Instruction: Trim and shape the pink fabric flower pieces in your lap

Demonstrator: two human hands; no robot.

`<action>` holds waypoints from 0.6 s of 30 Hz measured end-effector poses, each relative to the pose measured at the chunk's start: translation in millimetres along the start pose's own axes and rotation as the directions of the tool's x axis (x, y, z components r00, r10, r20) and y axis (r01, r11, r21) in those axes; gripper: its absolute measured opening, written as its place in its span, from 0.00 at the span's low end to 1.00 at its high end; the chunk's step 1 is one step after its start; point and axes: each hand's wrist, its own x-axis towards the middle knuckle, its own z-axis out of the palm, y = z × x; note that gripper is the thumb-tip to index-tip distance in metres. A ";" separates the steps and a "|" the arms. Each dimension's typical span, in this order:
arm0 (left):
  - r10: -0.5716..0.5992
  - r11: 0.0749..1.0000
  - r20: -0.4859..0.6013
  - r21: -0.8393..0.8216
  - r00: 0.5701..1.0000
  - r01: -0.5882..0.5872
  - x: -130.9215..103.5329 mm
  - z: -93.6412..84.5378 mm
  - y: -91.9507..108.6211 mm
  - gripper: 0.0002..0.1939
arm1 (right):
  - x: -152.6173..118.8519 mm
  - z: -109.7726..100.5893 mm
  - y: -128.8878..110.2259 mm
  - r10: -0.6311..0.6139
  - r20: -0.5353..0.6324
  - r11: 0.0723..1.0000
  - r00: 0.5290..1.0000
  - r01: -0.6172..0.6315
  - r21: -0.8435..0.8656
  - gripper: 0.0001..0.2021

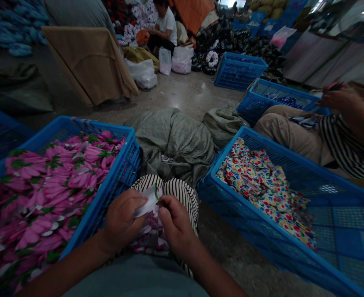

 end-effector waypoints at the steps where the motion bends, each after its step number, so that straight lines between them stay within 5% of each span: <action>1: -0.015 1.000 -0.006 0.005 1.000 0.015 -0.3 0.8 0.1 0.07 | 0.5 2.4 0.8 -0.013 -0.013 1.000 1.000 0.013 -0.005 0.09; 12: -0.077 0.997 -0.010 -0.032 0.997 0.076 -1.5 4.8 2.3 0.09 | 4.9 3.2 -3.6 -0.059 -0.051 0.995 0.997 0.055 -0.081 0.08; 18: -0.060 0.998 -0.009 -0.036 0.998 0.060 -2.2 6.3 0.9 0.08 | 5.6 12.9 6.5 0.163 -0.105 0.914 0.981 -0.110 0.391 0.11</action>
